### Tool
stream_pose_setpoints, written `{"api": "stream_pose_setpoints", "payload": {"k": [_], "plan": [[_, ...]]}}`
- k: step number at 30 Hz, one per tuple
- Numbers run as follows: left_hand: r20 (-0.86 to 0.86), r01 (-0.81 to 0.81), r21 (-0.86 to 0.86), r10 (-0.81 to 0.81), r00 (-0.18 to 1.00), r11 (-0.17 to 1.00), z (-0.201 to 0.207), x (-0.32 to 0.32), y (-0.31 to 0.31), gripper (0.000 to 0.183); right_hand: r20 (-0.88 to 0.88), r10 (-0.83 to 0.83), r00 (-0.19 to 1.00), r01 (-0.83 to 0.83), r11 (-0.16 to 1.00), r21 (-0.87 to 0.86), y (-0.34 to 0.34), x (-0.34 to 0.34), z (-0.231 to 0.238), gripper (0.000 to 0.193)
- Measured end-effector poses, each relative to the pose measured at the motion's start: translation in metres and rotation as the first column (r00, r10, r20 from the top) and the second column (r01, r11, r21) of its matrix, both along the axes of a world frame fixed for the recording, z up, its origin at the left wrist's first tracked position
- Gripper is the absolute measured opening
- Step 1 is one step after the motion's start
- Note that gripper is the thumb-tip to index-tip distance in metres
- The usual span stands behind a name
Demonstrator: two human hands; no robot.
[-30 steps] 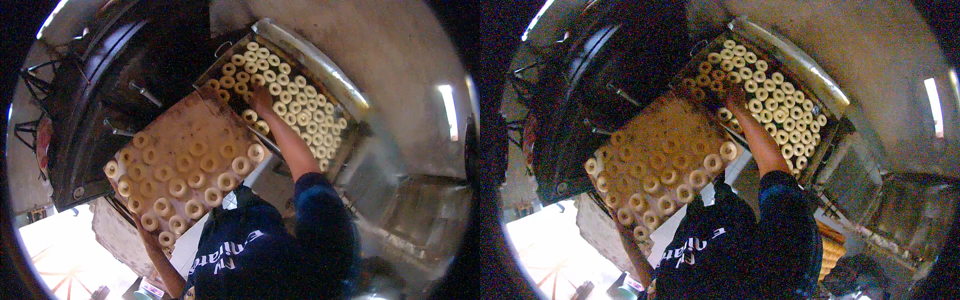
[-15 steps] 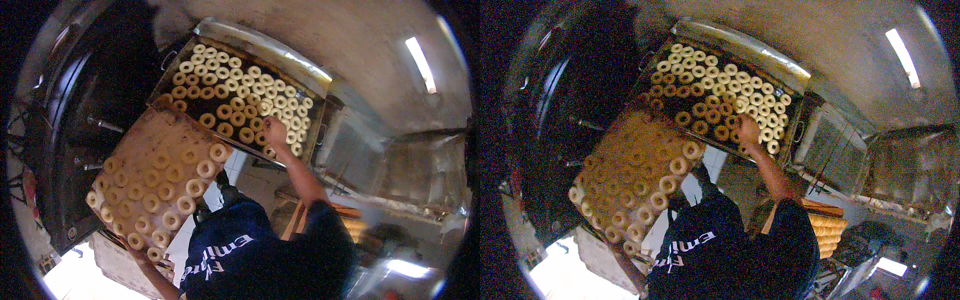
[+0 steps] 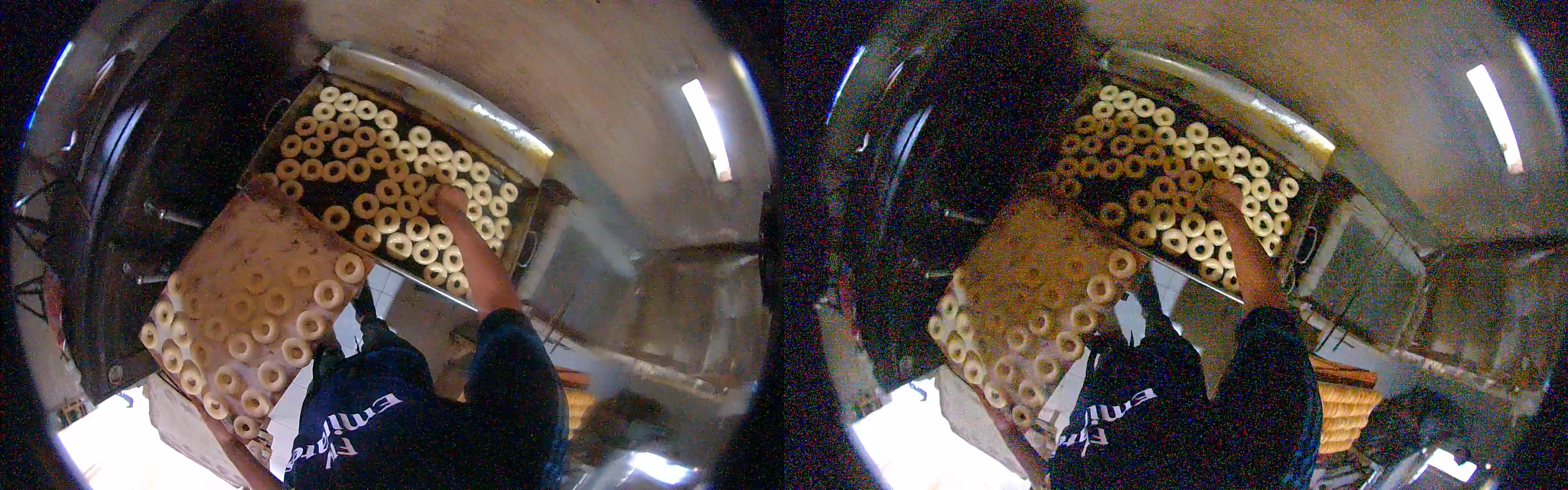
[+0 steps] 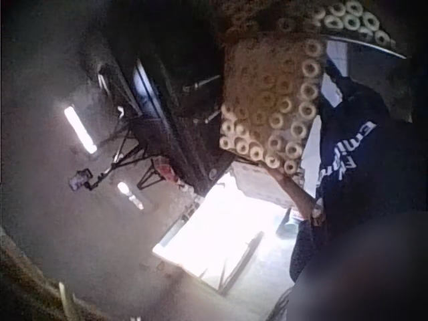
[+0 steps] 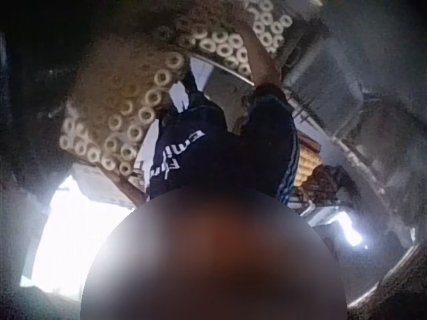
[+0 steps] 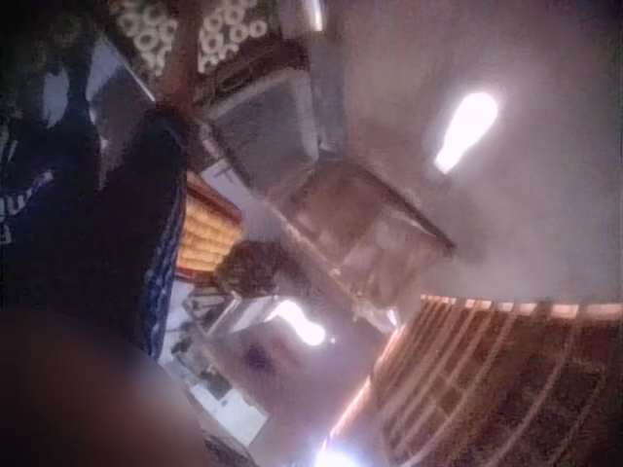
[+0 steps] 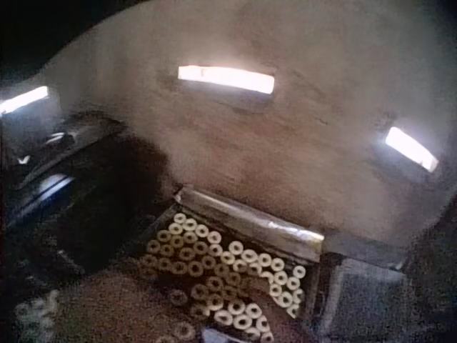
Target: The person transfers raw doughnut rings from a wooden board onto a metal tray. They then use a long metal skewer to thread multiple doughnut rings and place them into a deep fryer.
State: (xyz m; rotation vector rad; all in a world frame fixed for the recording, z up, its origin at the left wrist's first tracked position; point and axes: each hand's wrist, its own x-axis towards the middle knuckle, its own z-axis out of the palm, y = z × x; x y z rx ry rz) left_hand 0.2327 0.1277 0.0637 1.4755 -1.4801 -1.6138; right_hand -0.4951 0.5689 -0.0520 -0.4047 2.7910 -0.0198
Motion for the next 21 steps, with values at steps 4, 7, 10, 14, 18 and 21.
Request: {"api": "stream_pose_setpoints", "payload": {"k": [4,7,10,14,18,21], "plan": [[-0.012,-0.016,0.016,0.016,1.000,1.000,0.006,-0.003,0.004,0.067,-0.018,0.095,0.995,-0.094,0.995,0.041,-0.018,0.006,0.030,0.021],[-0.014,-0.027,0.018,0.028,1.000,0.999,0.009,-0.007,0.007,0.068,-0.003,-0.019,1.000,0.017,0.939,-0.343,-0.049,0.016,0.027,0.018],[0.030,-0.037,-0.010,0.037,0.999,0.999,0.014,-0.005,0.017,0.068,-0.228,0.299,0.926,-0.342,0.923,-0.179,-0.109,0.024,0.029,0.020],[-0.163,-0.050,0.295,0.102,0.981,0.954,0.057,-0.067,0.015,0.069,-0.295,0.328,0.897,-0.413,0.861,-0.298,-0.165,0.013,-0.044,0.020],[-0.020,-0.009,0.141,0.012,1.000,0.990,0.035,-0.034,0.011,0.073,-0.213,0.148,0.966,-0.238,0.833,-0.500,-0.217,0.047,-0.040,0.019],[-0.101,-0.224,0.379,0.281,0.955,0.898,0.052,-0.059,0.024,0.080,-0.062,0.306,0.950,-0.267,0.692,-0.671,-0.213,0.083,0.008,0.020]]}}
